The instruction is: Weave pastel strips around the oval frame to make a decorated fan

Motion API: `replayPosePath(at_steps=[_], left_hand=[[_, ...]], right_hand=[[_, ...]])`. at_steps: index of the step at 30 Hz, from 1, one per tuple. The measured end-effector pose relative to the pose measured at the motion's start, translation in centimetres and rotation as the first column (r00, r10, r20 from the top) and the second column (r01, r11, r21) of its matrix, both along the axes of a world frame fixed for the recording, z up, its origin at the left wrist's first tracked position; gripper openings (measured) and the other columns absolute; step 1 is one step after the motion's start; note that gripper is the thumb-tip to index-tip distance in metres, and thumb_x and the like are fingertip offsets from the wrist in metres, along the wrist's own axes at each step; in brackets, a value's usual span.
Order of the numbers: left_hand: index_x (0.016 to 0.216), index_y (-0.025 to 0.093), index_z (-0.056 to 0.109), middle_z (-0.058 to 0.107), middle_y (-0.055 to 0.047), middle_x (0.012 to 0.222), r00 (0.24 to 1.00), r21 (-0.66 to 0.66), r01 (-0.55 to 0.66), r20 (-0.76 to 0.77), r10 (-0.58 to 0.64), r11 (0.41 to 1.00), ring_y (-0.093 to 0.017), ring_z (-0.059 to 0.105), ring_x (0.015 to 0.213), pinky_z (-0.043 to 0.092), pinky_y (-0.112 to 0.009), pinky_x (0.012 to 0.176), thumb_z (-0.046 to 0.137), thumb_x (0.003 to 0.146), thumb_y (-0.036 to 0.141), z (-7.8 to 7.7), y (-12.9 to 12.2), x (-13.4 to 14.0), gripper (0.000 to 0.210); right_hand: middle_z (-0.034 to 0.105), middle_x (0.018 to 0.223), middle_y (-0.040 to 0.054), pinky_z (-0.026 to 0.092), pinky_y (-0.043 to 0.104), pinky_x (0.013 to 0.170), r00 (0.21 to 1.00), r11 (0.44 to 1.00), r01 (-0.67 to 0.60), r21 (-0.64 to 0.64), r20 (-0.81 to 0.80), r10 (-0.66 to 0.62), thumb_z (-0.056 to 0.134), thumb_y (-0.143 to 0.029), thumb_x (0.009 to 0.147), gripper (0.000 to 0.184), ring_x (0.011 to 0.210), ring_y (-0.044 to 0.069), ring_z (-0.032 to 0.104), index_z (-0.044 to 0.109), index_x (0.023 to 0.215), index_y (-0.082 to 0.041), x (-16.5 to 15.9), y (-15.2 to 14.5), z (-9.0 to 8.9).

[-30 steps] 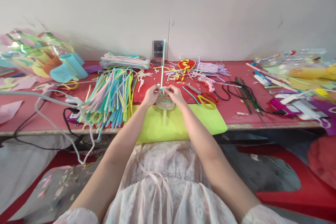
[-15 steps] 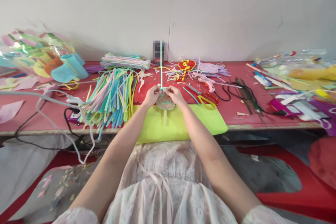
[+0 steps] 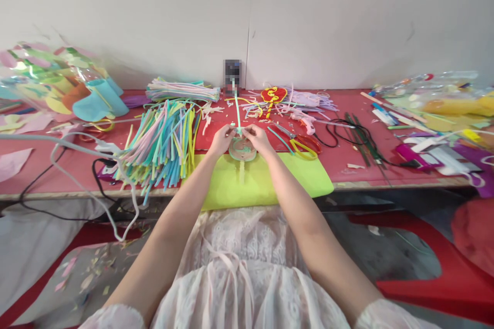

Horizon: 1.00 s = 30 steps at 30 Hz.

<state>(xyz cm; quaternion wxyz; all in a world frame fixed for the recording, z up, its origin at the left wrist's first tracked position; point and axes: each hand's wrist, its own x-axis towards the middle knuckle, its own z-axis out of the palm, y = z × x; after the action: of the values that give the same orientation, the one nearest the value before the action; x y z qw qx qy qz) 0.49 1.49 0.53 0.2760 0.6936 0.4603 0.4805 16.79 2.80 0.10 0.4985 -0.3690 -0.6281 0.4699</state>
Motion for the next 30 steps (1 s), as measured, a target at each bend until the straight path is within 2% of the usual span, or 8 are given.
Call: replayPosePath(at_steps=[3, 9, 18, 23, 30], left_hand=[[0.081, 0.016, 0.054, 0.061, -0.003, 0.077, 1.0, -0.009, -0.008, 0.003, 0.008, 1.0, -0.012, 0.056, 0.072, 0.044, -0.025, 0.069, 0.048, 0.078, 0.025, 0.1, -0.1, 0.0, 0.012], [0.079, 0.016, 0.055, 0.061, -0.002, 0.075, 0.996, 0.024, -0.039, -0.085, 0.041, 0.999, -0.012, 0.054, 0.069, 0.042, -0.025, 0.067, 0.048, 0.077, 0.024, -0.1, -0.1, -0.2, 0.011], [0.08, 0.016, 0.055, 0.061, -0.002, 0.076, 0.982, 0.031, -0.075, -0.173, 0.079, 0.997, -0.012, 0.052, 0.069, 0.04, -0.023, 0.066, 0.046, 0.08, 0.024, -0.1, -0.3, 0.0, 0.013], [0.079, 0.016, 0.053, 0.06, -0.002, 0.075, 0.979, 0.024, -0.153, -0.13, 0.155, 0.988, -0.012, 0.052, 0.069, 0.04, -0.024, 0.067, 0.046, 0.08, 0.025, -0.3, 0.0, 0.0, 0.012], [0.079, 0.016, 0.051, 0.059, -0.002, 0.074, 0.999, -0.044, -0.034, 0.021, 0.035, 0.998, -0.012, 0.054, 0.069, 0.041, -0.024, 0.065, 0.038, 0.085, 0.031, -0.8, 0.6, -0.3, 0.021]], right_hand=[[0.062, 0.069, -0.0002, 0.044, 0.026, 0.064, 1.0, 1.0, -0.016, 0.002, -0.013, 0.016, 0.06, -0.05, 0.069, 0.032, 0.066, 0.013, 0.056, 0.056, 0.077, -0.02, -0.1, 0.0, 0.0], [0.06, 0.067, -0.0011, 0.044, 0.026, 0.062, 0.999, 0.998, -0.049, 0.025, -0.008, 0.049, 0.062, -0.047, 0.069, 0.03, 0.062, 0.012, 0.055, 0.057, 0.076, -0.019, 0.0, 0.1, -0.3], [0.063, 0.077, 0.0016, 0.05, 0.025, 0.059, 0.999, 1.0, -0.026, -0.015, -0.021, 0.026, 0.062, -0.046, 0.069, 0.032, 0.069, 0.014, 0.059, 0.061, 0.085, -0.018, -0.2, 0.6, -1.0], [0.066, 0.084, 0.0039, 0.051, 0.027, 0.064, 0.996, 0.998, -0.051, -0.047, -0.073, 0.047, 0.066, -0.042, 0.067, 0.034, 0.076, 0.015, 0.061, 0.062, 0.089, -0.017, -0.4, 0.5, -0.8], [0.067, 0.082, 0.0044, 0.051, 0.029, 0.069, 0.995, 0.999, -0.011, -0.042, -0.102, 0.006, 0.07, -0.039, 0.064, 0.035, 0.075, 0.016, 0.062, 0.061, 0.088, -0.016, -0.3, 0.6, -0.6]])
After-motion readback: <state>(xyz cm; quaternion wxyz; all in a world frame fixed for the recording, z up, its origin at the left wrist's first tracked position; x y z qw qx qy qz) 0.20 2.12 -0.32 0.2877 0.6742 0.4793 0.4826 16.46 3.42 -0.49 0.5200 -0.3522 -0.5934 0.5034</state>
